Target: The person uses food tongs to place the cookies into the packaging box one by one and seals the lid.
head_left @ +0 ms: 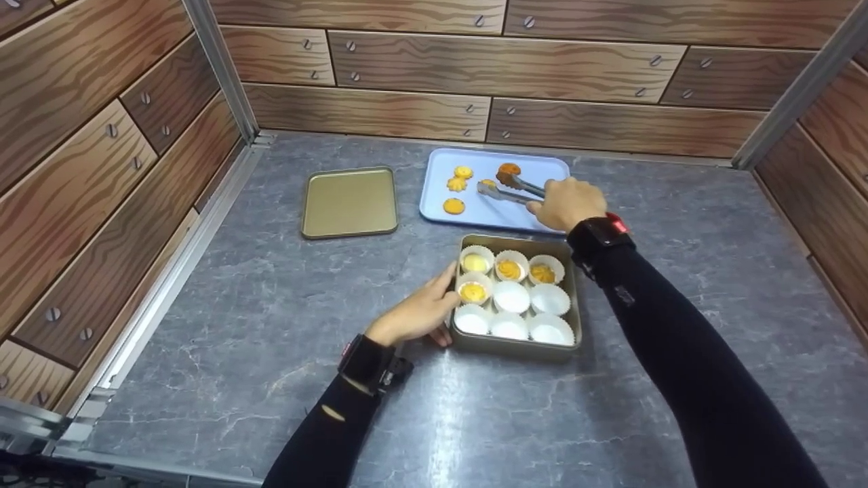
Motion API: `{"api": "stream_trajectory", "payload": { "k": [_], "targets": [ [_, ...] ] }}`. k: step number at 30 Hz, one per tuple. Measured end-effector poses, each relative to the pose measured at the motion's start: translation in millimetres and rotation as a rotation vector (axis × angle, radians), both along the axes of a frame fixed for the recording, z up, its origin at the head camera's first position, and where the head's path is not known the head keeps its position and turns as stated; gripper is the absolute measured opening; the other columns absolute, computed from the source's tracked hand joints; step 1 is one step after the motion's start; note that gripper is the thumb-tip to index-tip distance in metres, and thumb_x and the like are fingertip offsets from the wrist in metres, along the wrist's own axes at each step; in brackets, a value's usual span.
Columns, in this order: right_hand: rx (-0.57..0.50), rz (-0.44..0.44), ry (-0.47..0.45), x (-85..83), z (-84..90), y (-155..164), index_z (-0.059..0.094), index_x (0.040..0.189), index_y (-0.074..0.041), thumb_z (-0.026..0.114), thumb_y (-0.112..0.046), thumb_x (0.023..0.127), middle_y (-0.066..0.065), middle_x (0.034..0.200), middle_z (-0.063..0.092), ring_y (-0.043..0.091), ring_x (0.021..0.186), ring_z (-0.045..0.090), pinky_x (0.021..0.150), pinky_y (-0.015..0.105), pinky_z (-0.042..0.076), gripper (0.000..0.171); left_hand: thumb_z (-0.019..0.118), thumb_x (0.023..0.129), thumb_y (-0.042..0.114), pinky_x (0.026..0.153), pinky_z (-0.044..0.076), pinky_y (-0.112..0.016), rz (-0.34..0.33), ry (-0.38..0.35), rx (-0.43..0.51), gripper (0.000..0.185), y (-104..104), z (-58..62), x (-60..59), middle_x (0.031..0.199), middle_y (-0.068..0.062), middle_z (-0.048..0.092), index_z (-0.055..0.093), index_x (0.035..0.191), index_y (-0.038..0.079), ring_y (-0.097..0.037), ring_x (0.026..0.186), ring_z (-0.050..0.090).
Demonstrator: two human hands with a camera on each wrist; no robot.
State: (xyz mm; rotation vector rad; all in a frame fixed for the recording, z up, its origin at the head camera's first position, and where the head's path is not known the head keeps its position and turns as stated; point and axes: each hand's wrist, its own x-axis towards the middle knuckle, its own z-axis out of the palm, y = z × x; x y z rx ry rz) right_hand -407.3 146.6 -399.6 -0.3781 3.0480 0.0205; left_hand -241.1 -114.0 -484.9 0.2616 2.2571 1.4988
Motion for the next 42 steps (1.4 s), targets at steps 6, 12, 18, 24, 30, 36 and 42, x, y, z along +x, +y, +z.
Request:
{"api": "stream_trajectory", "payload": {
  "k": [6, 12, 18, 24, 30, 36, 42],
  "targets": [
    [-0.007, 0.011, -0.018, -4.4, -3.0, 3.1, 0.062, 0.131, 0.006, 0.054, -0.052, 0.106, 0.036, 0.115, 0.067, 0.054, 0.098, 0.068, 0.080, 0.064, 0.060, 0.064, 0.043, 0.113, 0.027, 0.059, 0.064, -0.034, 0.001, -0.013, -0.002, 0.073, 0.8, 1.2, -0.4, 0.178, -0.014, 0.008, 0.002, 0.172, 0.023, -0.022, 0.065, 0.067],
    [-0.028, 0.024, 0.009, -5.0, -6.6, 2.8, 0.064, 0.123, 0.005, 0.054, -0.051, 0.105, 0.032, 0.103, 0.068, 0.050, 0.086, 0.068, 0.072, 0.062, 0.060, 0.059, 0.045, 0.112, 0.027, 0.060, 0.064, -0.034, 0.006, -0.027, 0.007, 0.074, -0.3, 0.5, -0.3, 0.178, -0.014, 0.007, 0.002, 0.172, 0.024, -0.021, 0.065, 0.067],
    [-0.021, 0.012, 0.046, -2.8, -7.7, -1.9, 0.065, 0.121, 0.004, 0.054, -0.048, 0.105, 0.032, 0.104, 0.069, 0.051, 0.088, 0.069, 0.071, 0.063, 0.060, 0.055, 0.045, 0.112, 0.029, 0.061, 0.065, -0.035, 0.011, -0.025, 0.000, 0.074, -0.7, -0.3, -0.3, 0.179, -0.014, 0.007, 0.003, 0.172, 0.025, -0.023, 0.067, 0.068],
    [-0.012, 0.030, 0.140, -1.9, -16.2, -4.6, 0.067, 0.105, 0.004, 0.056, -0.043, 0.105, 0.029, 0.093, 0.070, 0.049, 0.079, 0.069, 0.062, 0.061, 0.060, 0.048, 0.045, 0.112, 0.030, 0.061, 0.065, -0.036, 0.017, -0.019, -0.019, 0.074, -0.5, 0.0, 0.5, 0.179, -0.013, 0.008, 0.003, 0.172, 0.025, -0.024, 0.067, 0.069],
    [-0.052, 0.046, 0.177, 1.7, -21.5, 2.6, 0.068, 0.105, 0.003, 0.056, -0.042, 0.105, 0.028, 0.088, 0.069, 0.049, 0.074, 0.068, 0.059, 0.061, 0.059, 0.047, 0.045, 0.112, 0.030, 0.061, 0.065, -0.035, 0.009, -0.019, -0.024, 0.074, 0.3, 0.1, 0.3, 0.179, -0.013, 0.006, 0.002, 0.172, 0.026, -0.022, 0.067, 0.068],
    [-0.078, 0.062, 0.159, 6.3, -15.7, 16.7, 0.066, 0.108, 0.000, 0.055, -0.045, 0.106, 0.025, 0.085, 0.065, 0.046, 0.071, 0.065, 0.056, 0.060, 0.057, 0.047, 0.044, 0.112, 0.030, 0.060, 0.065, -0.034, 0.006, -0.009, -0.033, 0.073, 0.1, -0.1, 0.1, 0.179, -0.013, 0.007, 0.003, 0.172, 0.026, -0.022, 0.066, 0.068],
    [-0.104, 0.086, 0.109, 21.6, -0.9, 39.0, 0.066, 0.119, -0.002, 0.052, -0.050, 0.108, 0.022, 0.085, 0.065, 0.040, 0.070, 0.065, 0.055, 0.056, 0.057, 0.051, 0.044, 0.112, 0.032, 0.061, 0.065, -0.035, 0.009, -0.004, -0.045, 0.074, -0.4, -0.5, 0.0, 0.179, -0.013, 0.007, 0.003, 0.172, 0.024, -0.022, 0.067, 0.069]
  ]
}}
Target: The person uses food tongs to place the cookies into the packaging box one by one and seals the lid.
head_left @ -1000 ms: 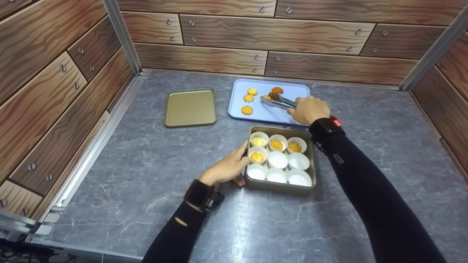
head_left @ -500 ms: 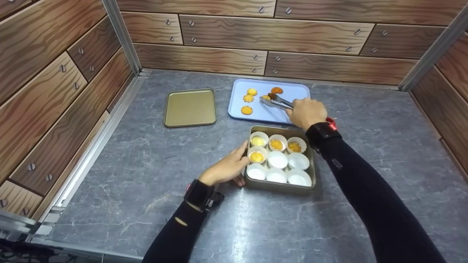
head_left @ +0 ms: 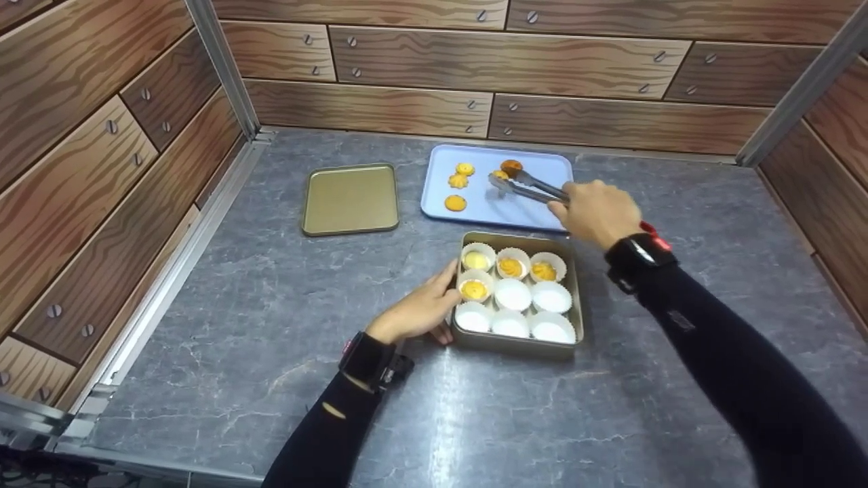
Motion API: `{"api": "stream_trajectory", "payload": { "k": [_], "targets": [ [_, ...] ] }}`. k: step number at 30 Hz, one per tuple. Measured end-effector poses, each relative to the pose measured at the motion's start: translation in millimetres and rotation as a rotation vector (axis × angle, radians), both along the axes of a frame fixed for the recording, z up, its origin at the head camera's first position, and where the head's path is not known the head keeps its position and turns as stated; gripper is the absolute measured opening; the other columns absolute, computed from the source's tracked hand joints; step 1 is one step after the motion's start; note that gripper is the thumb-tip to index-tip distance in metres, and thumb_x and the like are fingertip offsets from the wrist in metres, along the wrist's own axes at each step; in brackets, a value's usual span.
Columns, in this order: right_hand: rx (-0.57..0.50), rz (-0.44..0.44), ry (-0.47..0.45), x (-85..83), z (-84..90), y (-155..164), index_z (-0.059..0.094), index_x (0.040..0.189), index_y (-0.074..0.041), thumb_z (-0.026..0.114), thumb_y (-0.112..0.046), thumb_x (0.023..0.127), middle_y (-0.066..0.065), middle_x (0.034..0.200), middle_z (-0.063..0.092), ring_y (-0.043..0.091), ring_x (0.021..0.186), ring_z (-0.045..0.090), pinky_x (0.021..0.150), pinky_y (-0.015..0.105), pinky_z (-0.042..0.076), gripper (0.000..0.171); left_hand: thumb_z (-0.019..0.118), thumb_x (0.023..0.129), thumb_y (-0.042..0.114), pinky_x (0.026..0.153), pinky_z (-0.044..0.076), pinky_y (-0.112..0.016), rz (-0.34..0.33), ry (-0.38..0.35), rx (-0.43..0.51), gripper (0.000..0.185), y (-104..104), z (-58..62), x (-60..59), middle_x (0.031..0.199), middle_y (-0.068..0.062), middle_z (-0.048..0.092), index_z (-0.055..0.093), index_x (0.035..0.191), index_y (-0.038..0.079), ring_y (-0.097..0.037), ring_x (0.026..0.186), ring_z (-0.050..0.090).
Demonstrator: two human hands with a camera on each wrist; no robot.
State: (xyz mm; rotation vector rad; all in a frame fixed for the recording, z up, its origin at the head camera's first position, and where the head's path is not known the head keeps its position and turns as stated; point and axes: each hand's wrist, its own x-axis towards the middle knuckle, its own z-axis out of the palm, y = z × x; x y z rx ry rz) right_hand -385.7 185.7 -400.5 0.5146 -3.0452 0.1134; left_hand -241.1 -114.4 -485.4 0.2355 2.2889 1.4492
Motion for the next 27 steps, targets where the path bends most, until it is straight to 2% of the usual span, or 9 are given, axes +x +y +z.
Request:
{"api": "stream_trajectory", "payload": {
  "k": [4, 6, 11, 14, 17, 21, 27],
  "targets": [
    [0.000, 0.039, -0.004, 20.2, 11.3, 18.7, 0.064, 0.135, -0.006, 0.050, -0.056, 0.108, 0.027, 0.097, 0.071, 0.045, 0.079, 0.070, 0.064, 0.063, 0.060, 0.059, 0.044, 0.112, 0.031, 0.061, 0.065, -0.036, -0.002, 0.001, 0.004, 0.074, 0.2, -0.6, 0.1, 0.179, -0.013, 0.006, 0.002, 0.172, 0.024, -0.023, 0.067, 0.069],
    [-0.004, 0.070, 0.017, 34.6, 16.8, 28.1, 0.065, 0.136, -0.008, 0.050, -0.057, 0.107, 0.025, 0.095, 0.072, 0.042, 0.075, 0.070, 0.060, 0.062, 0.059, 0.058, 0.045, 0.112, 0.031, 0.061, 0.066, -0.036, 0.000, 0.002, 0.016, 0.074, 0.1, -1.2, 0.3, 0.179, -0.014, 0.007, 0.003, 0.172, 0.024, -0.024, 0.067, 0.070],
    [-0.034, 0.142, 0.043, 82.2, 26.3, 47.6, 0.069, 0.128, -0.013, 0.054, -0.052, 0.108, 0.006, 0.071, 0.061, 0.022, 0.050, 0.052, 0.037, 0.036, 0.045, 0.047, 0.045, 0.111, 0.032, 0.061, 0.066, -0.037, 0.000, 0.002, 0.036, 0.075, -0.7, -1.9, 0.3, 0.178, -0.015, 0.009, 0.003, 0.173, 0.024, -0.025, 0.067, 0.069],
    [-0.045, 0.186, 0.012, 111.1, 27.3, 55.3, 0.070, 0.125, -0.013, 0.055, -0.050, 0.108, -0.001, 0.064, 0.055, 0.014, 0.044, 0.044, 0.033, 0.027, 0.039, 0.043, 0.045, 0.112, 0.031, 0.060, 0.065, -0.036, -0.007, 0.010, 0.034, 0.075, -1.1, -1.8, 0.0, 0.178, -0.016, 0.008, 0.002, 0.172, 0.022, -0.024, 0.066, 0.069],
    [-0.032, 0.234, -0.002, 133.3, 24.2, 59.8, 0.071, 0.123, -0.013, 0.057, -0.050, 0.108, -0.005, 0.062, 0.052, 0.010, 0.043, 0.041, 0.032, 0.024, 0.037, 0.042, 0.044, 0.112, 0.031, 0.060, 0.065, -0.035, -0.006, 0.014, 0.029, 0.075, -2.6, -1.8, -0.3, 0.178, -0.016, 0.008, 0.002, 0.172, 0.022, -0.024, 0.066, 0.069],
    [0.017, 0.275, 0.030, 151.9, 16.6, 65.8, 0.071, 0.127, -0.016, 0.061, -0.051, 0.105, -0.008, 0.062, 0.050, 0.007, 0.044, 0.040, 0.034, 0.022, 0.036, 0.043, 0.045, 0.112, 0.030, 0.060, 0.065, -0.035, -0.002, 0.009, 0.031, 0.075, -2.7, -2.3, -0.5, 0.178, -0.015, 0.007, 0.002, 0.172, 0.024, -0.023, 0.067, 0.068],
    [0.081, 0.307, 0.102, 164.5, 8.7, 76.2, 0.073, 0.121, -0.015, 0.068, -0.048, 0.102, -0.008, 0.061, 0.050, 0.007, 0.047, 0.040, 0.037, 0.027, 0.037, 0.039, 0.044, 0.112, 0.029, 0.059, 0.065, -0.035, -0.009, 0.002, 0.048, 0.075, -1.3, -0.2, -0.3, 0.178, -0.015, 0.006, 0.001, 0.172, 0.021, -0.023, 0.066, 0.067]
  ]
}}
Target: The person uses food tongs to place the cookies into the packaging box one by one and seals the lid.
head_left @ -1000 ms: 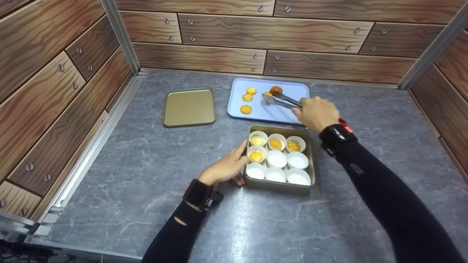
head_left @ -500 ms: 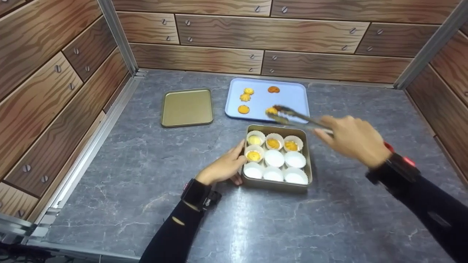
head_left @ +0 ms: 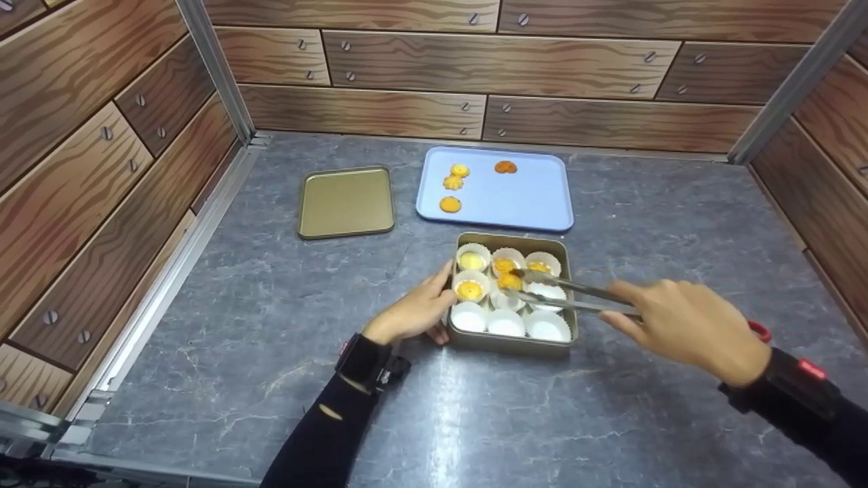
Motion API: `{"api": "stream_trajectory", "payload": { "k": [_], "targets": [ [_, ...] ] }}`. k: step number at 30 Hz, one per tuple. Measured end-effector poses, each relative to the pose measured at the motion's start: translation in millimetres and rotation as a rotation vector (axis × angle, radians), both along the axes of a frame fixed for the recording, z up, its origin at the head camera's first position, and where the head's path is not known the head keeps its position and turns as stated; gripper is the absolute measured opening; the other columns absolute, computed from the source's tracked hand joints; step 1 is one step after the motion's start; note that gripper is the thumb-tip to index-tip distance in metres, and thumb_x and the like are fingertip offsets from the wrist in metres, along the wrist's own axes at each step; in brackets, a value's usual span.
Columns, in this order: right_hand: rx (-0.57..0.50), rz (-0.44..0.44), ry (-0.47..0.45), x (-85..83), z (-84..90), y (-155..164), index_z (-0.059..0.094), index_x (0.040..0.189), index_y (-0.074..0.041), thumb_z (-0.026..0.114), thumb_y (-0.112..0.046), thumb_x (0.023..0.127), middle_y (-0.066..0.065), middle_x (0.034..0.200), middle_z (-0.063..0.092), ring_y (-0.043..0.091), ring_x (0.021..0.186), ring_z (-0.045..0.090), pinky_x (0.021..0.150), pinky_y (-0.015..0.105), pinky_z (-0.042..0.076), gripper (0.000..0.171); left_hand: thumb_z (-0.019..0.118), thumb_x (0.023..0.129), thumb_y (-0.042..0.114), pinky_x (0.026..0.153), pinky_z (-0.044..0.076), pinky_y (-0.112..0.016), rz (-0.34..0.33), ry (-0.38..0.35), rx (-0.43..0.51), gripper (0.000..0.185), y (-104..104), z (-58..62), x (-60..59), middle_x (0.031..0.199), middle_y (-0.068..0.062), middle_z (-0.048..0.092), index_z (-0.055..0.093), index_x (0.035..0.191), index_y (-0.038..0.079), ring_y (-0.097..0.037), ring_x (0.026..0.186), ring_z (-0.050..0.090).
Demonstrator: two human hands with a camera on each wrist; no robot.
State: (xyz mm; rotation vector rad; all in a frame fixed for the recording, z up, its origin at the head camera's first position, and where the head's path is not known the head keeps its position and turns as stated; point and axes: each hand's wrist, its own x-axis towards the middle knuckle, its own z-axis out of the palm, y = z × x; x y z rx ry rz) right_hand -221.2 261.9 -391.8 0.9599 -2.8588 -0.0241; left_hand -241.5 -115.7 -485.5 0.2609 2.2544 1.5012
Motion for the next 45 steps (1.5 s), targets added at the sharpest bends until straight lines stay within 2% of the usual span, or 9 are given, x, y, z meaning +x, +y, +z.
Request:
{"api": "stream_trajectory", "payload": {
  "k": [7, 16, 34, 37, 40, 45],
  "targets": [
    [0.019, 0.005, -0.003, 3.3, -1.7, -1.8, 0.073, 0.123, -0.017, 0.067, -0.051, 0.102, -0.008, 0.061, 0.047, 0.008, 0.046, 0.039, 0.036, 0.027, 0.036, 0.040, 0.044, 0.112, 0.029, 0.060, 0.065, -0.035, 0.007, -0.003, -0.005, 0.074, -1.7, 0.9, 0.6, 0.179, -0.014, 0.005, 0.002, 0.172, 0.023, -0.022, 0.066, 0.067],
    [0.036, 0.016, 0.000, 0.7, -1.7, -7.3, 0.073, 0.122, -0.016, 0.067, -0.052, 0.102, -0.005, 0.062, 0.051, 0.012, 0.047, 0.043, 0.035, 0.035, 0.044, 0.042, 0.045, 0.112, 0.028, 0.060, 0.066, -0.037, 0.005, -0.003, 0.015, 0.074, -0.8, -1.1, 0.5, 0.178, -0.016, 0.009, 0.003, 0.173, 0.025, -0.024, 0.066, 0.068],
    [0.052, -0.013, -0.053, -1.3, 2.1, -10.1, 0.073, 0.123, -0.015, 0.068, -0.053, 0.101, -0.005, 0.065, 0.054, 0.012, 0.050, 0.044, 0.038, 0.033, 0.041, 0.045, 0.044, 0.112, 0.030, 0.060, 0.065, -0.036, 0.010, -0.006, -0.010, 0.073, -0.1, -0.2, 1.3, 0.179, -0.014, 0.006, 0.002, 0.172, 0.024, -0.023, 0.067, 0.068],
    [0.051, -0.024, -0.073, -2.2, 4.1, -9.3, 0.073, 0.124, -0.016, 0.067, -0.054, 0.101, -0.006, 0.066, 0.054, 0.011, 0.050, 0.045, 0.039, 0.032, 0.041, 0.045, 0.044, 0.112, 0.029, 0.061, 0.065, -0.035, 0.011, -0.008, -0.023, 0.073, 0.7, 1.3, 2.0, 0.179, -0.013, 0.005, 0.002, 0.172, 0.025, -0.022, 0.067, 0.068],
    [0.006, -0.040, -0.155, -5.7, 9.2, -6.6, 0.071, 0.130, -0.014, 0.063, -0.054, 0.103, -0.008, 0.068, 0.058, 0.008, 0.049, 0.046, 0.038, 0.027, 0.042, 0.049, 0.044, 0.112, 0.029, 0.063, 0.065, -0.036, 0.010, -0.009, -0.030, 0.073, 1.2, 2.5, 2.6, 0.179, -0.012, 0.006, 0.002, 0.172, 0.026, -0.023, 0.068, 0.069],
    [-0.110, -0.109, -0.244, -25.7, 21.8, -3.3, 0.065, 0.139, -0.010, 0.056, -0.055, 0.107, -0.007, 0.068, 0.059, 0.009, 0.047, 0.048, 0.036, 0.024, 0.042, 0.056, 0.045, 0.112, 0.030, 0.062, 0.065, -0.036, 0.009, -0.005, -0.022, 0.074, 0.6, 1.1, 2.7, 0.179, -0.014, 0.008, 0.003, 0.173, 0.025, -0.024, 0.068, 0.070]
  ]
}}
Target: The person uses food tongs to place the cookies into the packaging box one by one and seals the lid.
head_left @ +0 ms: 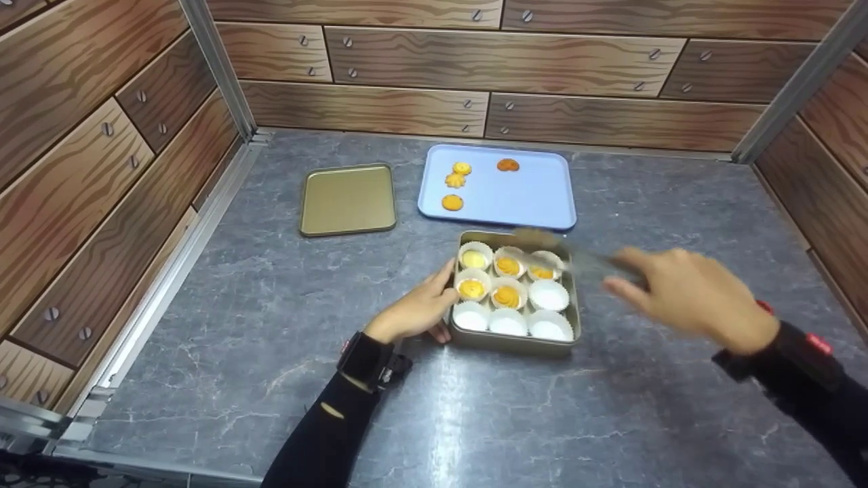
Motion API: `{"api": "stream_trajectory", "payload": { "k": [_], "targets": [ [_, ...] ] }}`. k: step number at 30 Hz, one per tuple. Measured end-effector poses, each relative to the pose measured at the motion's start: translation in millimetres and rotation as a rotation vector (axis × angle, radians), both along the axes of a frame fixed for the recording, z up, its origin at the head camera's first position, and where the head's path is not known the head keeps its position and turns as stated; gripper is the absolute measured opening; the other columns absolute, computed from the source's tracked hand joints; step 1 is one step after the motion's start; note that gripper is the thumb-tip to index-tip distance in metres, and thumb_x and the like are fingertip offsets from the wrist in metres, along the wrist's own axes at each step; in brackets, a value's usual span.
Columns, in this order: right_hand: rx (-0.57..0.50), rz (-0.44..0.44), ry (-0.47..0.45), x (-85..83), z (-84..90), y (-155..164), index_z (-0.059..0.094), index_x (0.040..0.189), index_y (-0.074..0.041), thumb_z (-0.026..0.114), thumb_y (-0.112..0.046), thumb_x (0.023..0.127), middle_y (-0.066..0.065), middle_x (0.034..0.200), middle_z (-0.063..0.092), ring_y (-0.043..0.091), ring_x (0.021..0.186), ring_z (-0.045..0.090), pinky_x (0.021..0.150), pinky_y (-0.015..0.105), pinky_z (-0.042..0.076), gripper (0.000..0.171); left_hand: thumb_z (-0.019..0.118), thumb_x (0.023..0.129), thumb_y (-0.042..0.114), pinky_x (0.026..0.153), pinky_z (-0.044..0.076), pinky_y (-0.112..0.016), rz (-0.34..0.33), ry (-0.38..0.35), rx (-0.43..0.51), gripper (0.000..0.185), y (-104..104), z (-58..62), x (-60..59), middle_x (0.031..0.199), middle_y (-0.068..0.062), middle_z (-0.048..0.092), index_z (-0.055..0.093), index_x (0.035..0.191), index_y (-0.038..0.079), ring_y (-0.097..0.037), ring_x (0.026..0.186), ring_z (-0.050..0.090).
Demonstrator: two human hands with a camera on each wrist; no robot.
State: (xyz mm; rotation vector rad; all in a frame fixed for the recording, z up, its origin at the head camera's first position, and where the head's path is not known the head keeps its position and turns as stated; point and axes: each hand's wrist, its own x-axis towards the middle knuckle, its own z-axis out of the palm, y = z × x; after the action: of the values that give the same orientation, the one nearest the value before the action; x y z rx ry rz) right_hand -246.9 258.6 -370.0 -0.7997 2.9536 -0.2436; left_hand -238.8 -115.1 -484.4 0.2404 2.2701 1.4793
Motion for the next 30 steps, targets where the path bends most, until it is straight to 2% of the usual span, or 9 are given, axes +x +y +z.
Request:
{"api": "stream_trajectory", "payload": {
  "k": [3, 7, 13, 16, 18, 20, 23, 28, 30],
  "targets": [
    [-0.038, -0.073, 0.022, -21.7, 4.1, -1.6, 0.063, 0.137, -0.010, 0.053, -0.058, 0.107, -0.001, 0.069, 0.058, 0.015, 0.048, 0.049, 0.036, 0.029, 0.043, 0.058, 0.045, 0.112, 0.030, 0.061, 0.065, -0.035, 0.001, 0.000, -0.002, 0.074, -1.6, -1.0, 0.2, 0.179, -0.015, 0.007, 0.003, 0.173, 0.025, -0.023, 0.067, 0.069],
    [-0.064, -0.166, 0.016, -57.3, 0.3, -6.5, 0.059, 0.133, -0.007, 0.051, -0.052, 0.107, 0.008, 0.077, 0.061, 0.022, 0.053, 0.053, 0.040, 0.034, 0.045, 0.052, 0.044, 0.112, 0.029, 0.060, 0.065, -0.034, -0.003, 0.000, -0.004, 0.074, -2.9, -2.9, 0.1, 0.179, -0.014, 0.006, 0.002, 0.172, 0.025, -0.021, 0.066, 0.068],
    [-0.099, -0.262, -0.068, -108.4, -15.0, -22.2, 0.047, 0.138, 0.008, 0.049, -0.042, 0.105, 0.023, 0.092, 0.062, 0.033, 0.066, 0.059, 0.051, 0.042, 0.052, 0.059, 0.044, 0.112, 0.028, 0.060, 0.065, -0.035, 0.001, -0.001, 0.000, 0.073, -4.1, -4.5, -0.5, 0.179, -0.013, 0.007, 0.002, 0.172, 0.024, -0.022, 0.065, 0.067],
    [-0.115, -0.286, -0.105, -128.1, -21.0, -34.1, 0.040, 0.147, 0.013, 0.049, -0.045, 0.107, 0.036, 0.107, 0.064, 0.047, 0.084, 0.066, 0.068, 0.058, 0.060, 0.071, 0.043, 0.112, 0.028, 0.060, 0.065, -0.035, 0.003, -0.001, -0.002, 0.073, -4.2, -3.5, -0.5, 0.179, -0.012, 0.006, 0.002, 0.172, 0.024, -0.023, 0.065, 0.067],
    [-0.108, -0.295, -0.115, -139.5, -24.7, -42.4, 0.039, 0.149, 0.014, 0.048, -0.047, 0.107, 0.043, 0.121, 0.060, 0.057, 0.102, 0.064, 0.084, 0.069, 0.058, 0.074, 0.044, 0.112, 0.028, 0.060, 0.065, -0.036, 0.005, -0.001, 0.002, 0.073, -4.1, -2.8, -0.5, 0.179, -0.012, 0.005, 0.002, 0.172, 0.025, -0.023, 0.065, 0.067],
    [-0.098, -0.299, -0.128, -149.5, -27.9, -50.0, 0.040, 0.149, 0.015, 0.049, -0.048, 0.108, 0.046, 0.129, 0.056, 0.061, 0.112, 0.060, 0.093, 0.074, 0.053, 0.076, 0.044, 0.112, 0.028, 0.059, 0.065, -0.036, 0.006, 0.000, 0.008, 0.073, -3.5, -2.6, -0.6, 0.179, -0.012, 0.005, 0.002, 0.172, 0.024, -0.022, 0.065, 0.067],
    [-0.092, -0.303, -0.130, -162.1, -32.8, -59.2, 0.048, 0.139, 0.016, 0.050, -0.046, 0.107, 0.045, 0.127, 0.057, 0.061, 0.113, 0.059, 0.095, 0.073, 0.052, 0.070, 0.045, 0.112, 0.028, 0.059, 0.065, -0.036, 0.006, -0.001, 0.014, 0.074, -2.5, -3.3, -1.3, 0.179, -0.012, 0.005, 0.002, 0.172, 0.025, -0.023, 0.065, 0.067],
    [-0.083, -0.303, -0.100, -178.2, -42.8, -71.7, 0.060, 0.105, 0.012, 0.055, -0.041, 0.106, 0.038, 0.107, 0.063, 0.050, 0.095, 0.062, 0.087, 0.066, 0.055, 0.053, 0.045, 0.112, 0.030, 0.060, 0.065, -0.036, 0.011, -0.005, 0.008, 0.073, -0.7, -2.5, -1.6, 0.179, -0.013, 0.009, 0.004, 0.173, 0.027, -0.023, 0.066, 0.068],
    [-0.078, -0.312, -0.097, -182.7, -46.5, -77.1, 0.061, 0.098, 0.009, 0.056, -0.041, 0.106, 0.036, 0.103, 0.063, 0.047, 0.090, 0.062, 0.084, 0.063, 0.056, 0.051, 0.045, 0.112, 0.031, 0.060, 0.065, -0.036, 0.010, -0.005, 0.001, 0.073, 0.0, -2.3, -1.8, 0.179, -0.013, 0.010, 0.004, 0.172, 0.027, -0.023, 0.066, 0.068]
  ]
}}
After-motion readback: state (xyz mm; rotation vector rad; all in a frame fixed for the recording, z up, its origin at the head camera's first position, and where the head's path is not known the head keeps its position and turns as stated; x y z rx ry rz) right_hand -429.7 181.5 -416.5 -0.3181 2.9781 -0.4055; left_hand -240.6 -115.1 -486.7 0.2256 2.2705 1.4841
